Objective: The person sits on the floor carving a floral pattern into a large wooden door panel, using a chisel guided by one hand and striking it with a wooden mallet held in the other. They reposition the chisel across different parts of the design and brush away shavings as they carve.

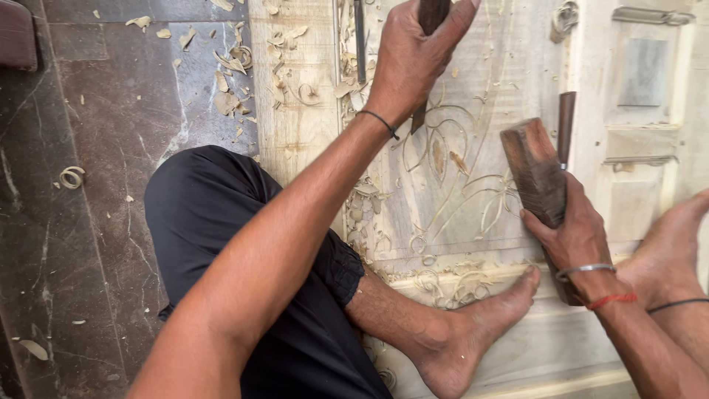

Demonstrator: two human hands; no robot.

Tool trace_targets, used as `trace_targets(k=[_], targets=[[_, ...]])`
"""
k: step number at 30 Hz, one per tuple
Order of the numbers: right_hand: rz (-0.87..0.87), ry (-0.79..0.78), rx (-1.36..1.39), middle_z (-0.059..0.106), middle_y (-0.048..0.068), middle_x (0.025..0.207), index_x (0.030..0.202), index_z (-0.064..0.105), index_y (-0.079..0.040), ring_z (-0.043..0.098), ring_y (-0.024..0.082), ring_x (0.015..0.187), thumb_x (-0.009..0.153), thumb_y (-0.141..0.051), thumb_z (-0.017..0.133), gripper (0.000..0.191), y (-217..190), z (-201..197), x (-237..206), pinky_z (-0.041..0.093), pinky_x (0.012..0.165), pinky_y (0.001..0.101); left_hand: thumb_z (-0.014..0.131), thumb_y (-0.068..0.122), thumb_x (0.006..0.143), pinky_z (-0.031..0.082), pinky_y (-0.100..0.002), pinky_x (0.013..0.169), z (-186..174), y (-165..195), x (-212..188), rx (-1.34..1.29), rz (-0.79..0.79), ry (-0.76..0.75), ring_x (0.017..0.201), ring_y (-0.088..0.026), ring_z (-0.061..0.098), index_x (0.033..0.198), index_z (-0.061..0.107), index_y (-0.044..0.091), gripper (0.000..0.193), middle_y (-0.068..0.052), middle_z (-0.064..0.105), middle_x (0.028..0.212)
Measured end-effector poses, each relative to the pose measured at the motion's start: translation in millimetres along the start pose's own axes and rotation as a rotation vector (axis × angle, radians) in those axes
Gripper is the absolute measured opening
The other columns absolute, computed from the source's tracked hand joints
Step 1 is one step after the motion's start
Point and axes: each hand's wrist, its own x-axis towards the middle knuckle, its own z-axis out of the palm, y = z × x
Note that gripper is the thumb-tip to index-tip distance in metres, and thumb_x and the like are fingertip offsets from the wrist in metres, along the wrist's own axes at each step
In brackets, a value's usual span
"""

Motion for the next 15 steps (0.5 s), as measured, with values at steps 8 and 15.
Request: trace_targets(k=[8, 15], targets=[[0.028, -0.031, -0.178, 0.067, 0.03, 0.126, 0.162, 0.038, -0.016, 0.069, 0.043, 0.111, 0.08, -0.043, 0.077, 0.095, -66, -112, 39, 0.056, 0.094, 0.0473, 0.062, 0.038, 0.107, 0.036, -0.025, 0.047, 8, -16, 10, 0.003, -0.025, -0.055, 0.05, -0.004, 0.044, 0.073, 0.055, 0.011, 0.043, 0.007, 0.044, 0.057], [0.777, 0.066, 0.966, 0.045, 0.009, 0.161, 0.162, 0.031, -0.016, 0.044, 0.025, 0.145, 0.089, -0.083, 0.002, 0.103, -13, -78, -3, 0.034, 0.117, 0.0428, 0.062, 0.033, 0.107, 0.038, -0.026, 0.053, 13, -21, 10, -0.037, 0.016, -0.056, 0.058, -0.003, 0.043, 0.084, 0.059, 0.008, 0.034, 0.007, 0.045, 0.064]])
